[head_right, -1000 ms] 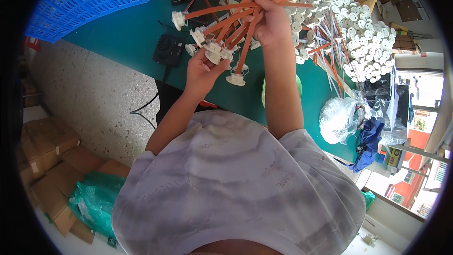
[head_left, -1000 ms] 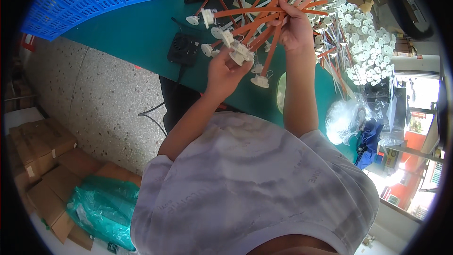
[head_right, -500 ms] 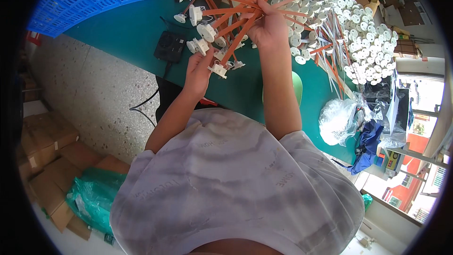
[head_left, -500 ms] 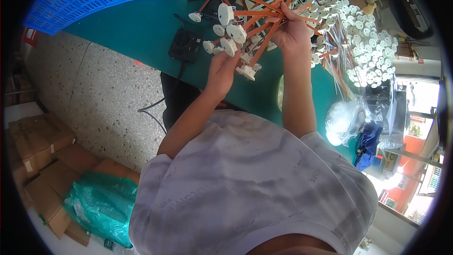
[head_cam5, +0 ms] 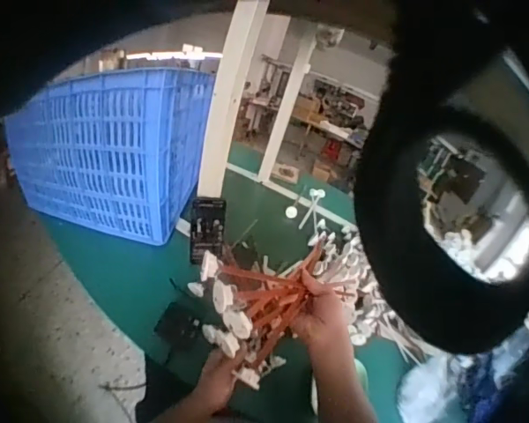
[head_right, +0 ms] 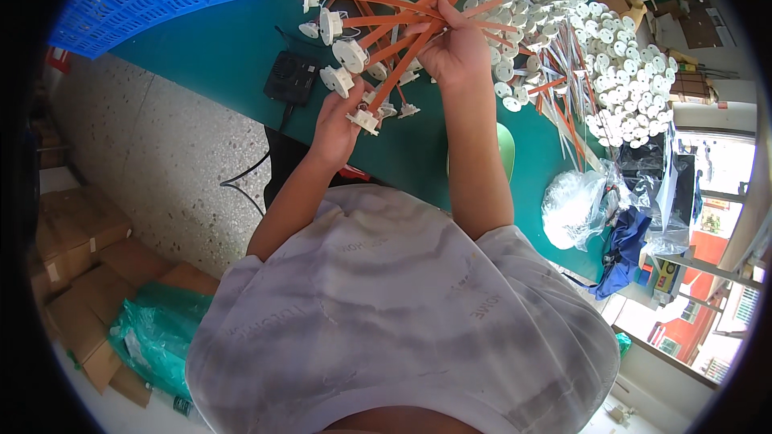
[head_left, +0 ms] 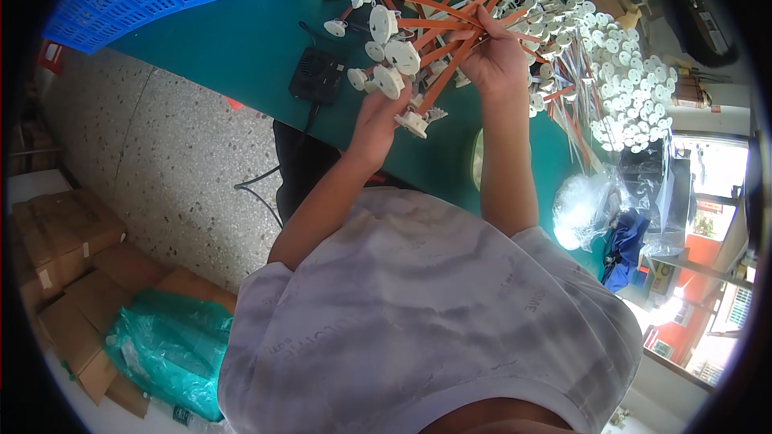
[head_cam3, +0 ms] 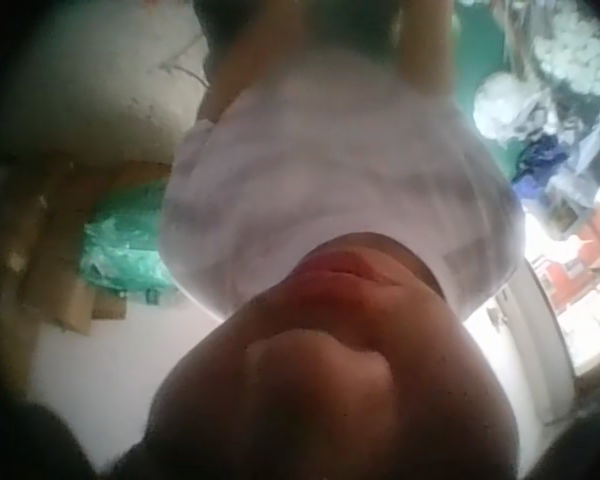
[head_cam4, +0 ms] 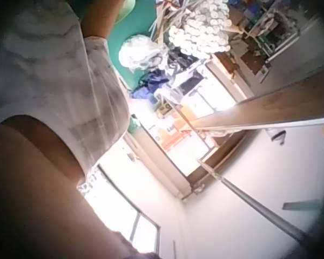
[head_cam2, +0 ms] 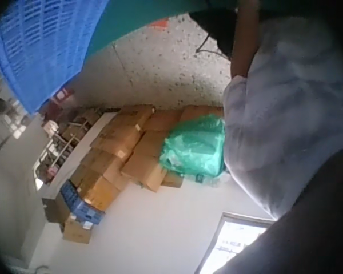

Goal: The person bundles light strip assemblies using rubber bands and attaches small plastic components from a bowl onto the bases of individual light strips by hand.

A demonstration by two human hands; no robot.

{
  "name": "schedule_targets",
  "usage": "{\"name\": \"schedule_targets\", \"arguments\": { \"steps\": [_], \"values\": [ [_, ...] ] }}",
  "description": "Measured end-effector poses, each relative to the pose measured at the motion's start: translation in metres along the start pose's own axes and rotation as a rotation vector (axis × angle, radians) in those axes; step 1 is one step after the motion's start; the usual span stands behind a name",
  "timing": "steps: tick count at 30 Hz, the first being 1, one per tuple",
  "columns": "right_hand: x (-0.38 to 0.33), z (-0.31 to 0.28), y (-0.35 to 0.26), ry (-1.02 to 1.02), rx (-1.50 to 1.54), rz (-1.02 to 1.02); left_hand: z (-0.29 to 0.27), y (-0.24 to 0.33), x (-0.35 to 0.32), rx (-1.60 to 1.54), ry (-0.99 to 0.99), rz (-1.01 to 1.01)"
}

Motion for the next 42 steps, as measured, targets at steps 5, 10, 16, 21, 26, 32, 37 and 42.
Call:
{"name": "schedule_targets", "arguments": {
  "steps": [5, 10, 16, 21, 26, 32, 37, 42],
  "values": [
    [-0.002, -0.002, -0.001, 0.019, 0.03, -0.033, 0.007, -0.001, 0.0, 0.161, -0.185, -0.038],
    [-0.004, -0.004, 0.0, 0.061, 0.003, -0.054, 0.012, 0.0, -0.003, 0.212, -0.191, -0.076],
    [-0.007, -0.003, 0.001, 0.055, 0.03, -0.042, 0.015, -0.001, -0.006, 0.197, -0.139, -0.133],
    [-0.011, 0.002, 0.002, 0.054, 0.039, -0.052, 0.015, -0.003, -0.009, -0.05, -0.097, -0.121],
    [-0.017, 0.023, 0.003, -0.039, -0.019, -0.019, 0.03, -0.001, -0.023, -0.199, -0.262, -0.092],
    [-0.038, 0.058, -0.016, -0.293, -0.3, 0.009, -0.007, 0.029, -0.059, 0.349, -0.157, -0.192],
    [-0.067, 0.088, -0.012, -0.371, -0.864, 0.001, 0.005, 0.115, -0.099, 0.765, -0.019, 0.12],
    [-0.076, 0.107, 0.025, -0.456, -1.261, 0.144, 0.065, 0.144, -0.064, 1.092, -0.135, 0.457]
  ]
}}
Point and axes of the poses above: each hand's wrist, its own x-axis towards the middle knuckle, its own z-axis out of the palm, y = z × x, the point moved 8 cm from there along x, towards the middle knuckle, and after that the axes turned 12 degrees about -y, right-handed, at the moved point
